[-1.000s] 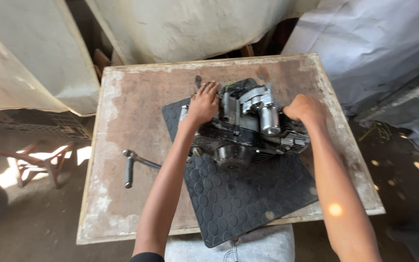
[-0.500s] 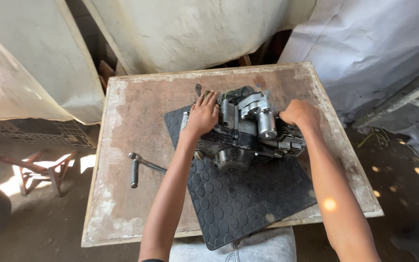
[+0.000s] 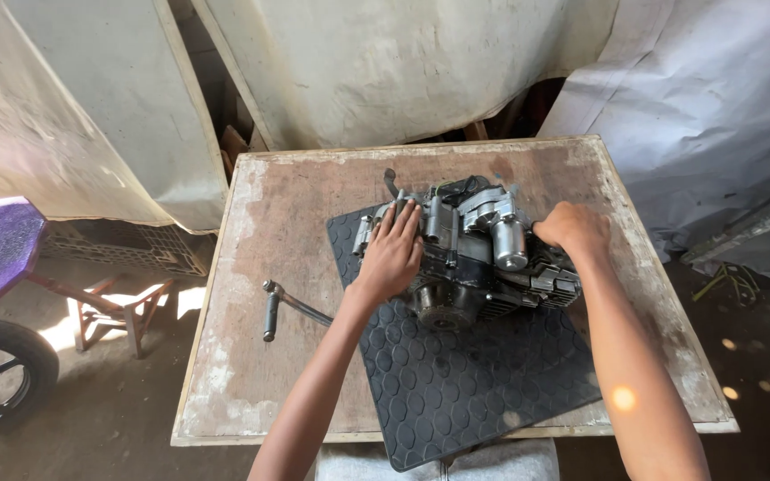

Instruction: Inspecting various components and connections on a small internal combustion engine on a workbench.

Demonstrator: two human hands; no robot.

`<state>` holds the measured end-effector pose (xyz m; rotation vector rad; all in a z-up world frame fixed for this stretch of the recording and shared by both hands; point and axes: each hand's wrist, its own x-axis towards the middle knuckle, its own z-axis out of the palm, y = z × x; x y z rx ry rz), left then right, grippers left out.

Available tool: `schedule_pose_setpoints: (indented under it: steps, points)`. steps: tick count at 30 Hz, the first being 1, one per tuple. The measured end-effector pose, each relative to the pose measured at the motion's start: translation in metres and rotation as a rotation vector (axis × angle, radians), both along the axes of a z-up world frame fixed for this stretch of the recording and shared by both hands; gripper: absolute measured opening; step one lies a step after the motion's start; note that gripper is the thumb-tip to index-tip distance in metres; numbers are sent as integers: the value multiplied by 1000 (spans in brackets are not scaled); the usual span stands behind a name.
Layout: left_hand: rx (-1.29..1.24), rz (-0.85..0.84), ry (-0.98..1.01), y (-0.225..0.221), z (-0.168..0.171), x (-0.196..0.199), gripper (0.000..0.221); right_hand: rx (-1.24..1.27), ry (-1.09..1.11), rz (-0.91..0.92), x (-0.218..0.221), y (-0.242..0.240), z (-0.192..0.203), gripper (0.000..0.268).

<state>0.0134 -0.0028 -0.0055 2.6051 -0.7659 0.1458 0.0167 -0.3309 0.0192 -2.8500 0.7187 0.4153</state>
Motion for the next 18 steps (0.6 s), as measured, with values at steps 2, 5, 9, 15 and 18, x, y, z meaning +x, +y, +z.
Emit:
schedule_pose_setpoints:
  steps: [2,5,9,15,18]
  points:
    - [-25,-17,47,-6,-3,20,68,7,8,-11,-1,2,3,71]
    - [-81,-27,114,-16,-24,60,75,4,18,-15,-2,3,1,70]
    - [-138,-11,105,-25,-63,120,70,4,35,-19,-2,8,8,69]
    - [-360,23,360,-25,-105,165,68,12,61,-8,-6,9,13,68]
    - [-223,54,331,-26,-95,159,67,7,49,-8,-8,10,17,67]
